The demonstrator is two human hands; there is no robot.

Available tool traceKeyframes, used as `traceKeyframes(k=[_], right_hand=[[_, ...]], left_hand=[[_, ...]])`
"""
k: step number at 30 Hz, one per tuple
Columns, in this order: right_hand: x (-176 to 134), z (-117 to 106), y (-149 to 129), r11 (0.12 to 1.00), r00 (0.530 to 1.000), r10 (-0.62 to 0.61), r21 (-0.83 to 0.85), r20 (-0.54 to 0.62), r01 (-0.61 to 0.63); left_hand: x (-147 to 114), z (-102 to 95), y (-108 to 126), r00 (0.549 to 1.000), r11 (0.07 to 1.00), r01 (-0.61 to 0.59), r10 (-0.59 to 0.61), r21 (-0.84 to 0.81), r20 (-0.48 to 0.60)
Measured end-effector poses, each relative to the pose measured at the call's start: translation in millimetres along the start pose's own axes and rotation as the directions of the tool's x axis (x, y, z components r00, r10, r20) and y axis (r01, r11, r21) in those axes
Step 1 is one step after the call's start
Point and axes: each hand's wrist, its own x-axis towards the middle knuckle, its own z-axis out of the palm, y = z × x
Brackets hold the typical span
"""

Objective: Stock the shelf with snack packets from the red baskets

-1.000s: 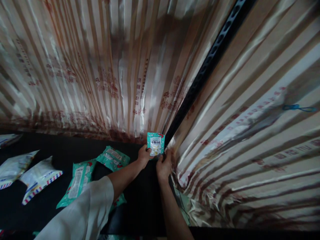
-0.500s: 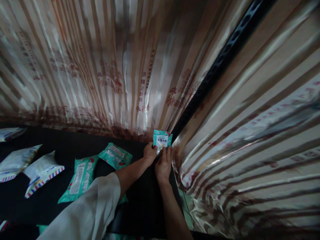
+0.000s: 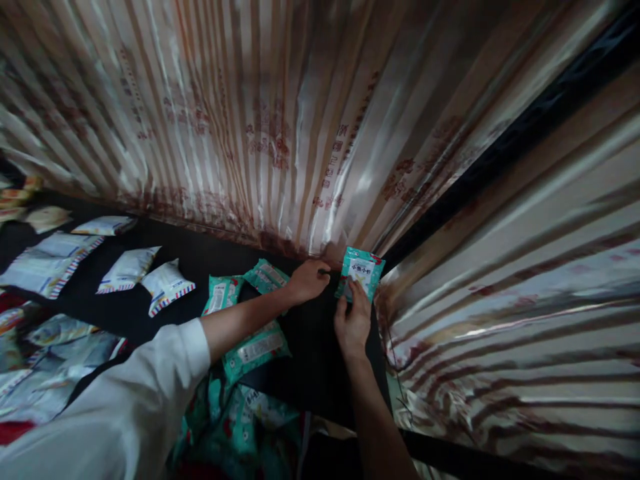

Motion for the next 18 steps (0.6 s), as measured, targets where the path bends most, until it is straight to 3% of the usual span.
traceKeyframes(k=[2, 3, 5, 7, 9, 10, 13, 15, 18], right_hand=[[-12, -12, -30, 0.986, 0.987, -0.06, 0.162, 0.147, 0.036], [-20, -17, -44, 0.968, 0.957, -0.14, 0.236, 0.255, 0.079], [-38, -25, -70, 0.927, 0.817, -0.313, 0.344, 0.484, 0.151], [-56, -27, -89, 0.9, 0.654, -0.423, 0.377, 0.628, 0.219], [-71, -22, -99, 0.894, 0.561, -0.449, 0.351, 0.696, 0.279], [-78, -18, -102, 0.899, 0.553, -0.437, 0.324, 0.71, 0.295], [-88, -8, -105, 0.924, 0.617, -0.382, 0.26, 0.688, 0.282], [-91, -7, -106, 0.927, 0.654, -0.376, 0.258, 0.656, 0.274], [-91, -15, -106, 0.912, 0.661, -0.409, 0.294, 0.629, 0.284]], left_hand=[[-31, -36.4, -1, 0.995, 0.996, -0.084, 0.081, 0.039, 0.061], [-49, -53.2, -4, 0.983, 0.979, -0.161, 0.147, 0.129, 0.106], [-87, -81.5, -14, 0.982, 0.945, -0.184, 0.169, 0.271, 0.08], [-124, -101.6, -29, 0.989, 0.907, -0.147, 0.139, 0.395, 0.051], [-157, -113.7, -46, 0.991, 0.859, -0.129, 0.122, 0.496, 0.047], [-171, -117.2, -54, 0.991, 0.838, -0.129, 0.126, 0.53, 0.043], [-201, -121.2, -72, 0.983, 0.788, -0.183, 0.162, 0.588, 0.088], [-211, -121.4, -78, 0.974, 0.765, -0.225, 0.186, 0.603, 0.127], [-217, -122.4, -81, 0.96, 0.755, -0.279, 0.201, 0.594, 0.197]])
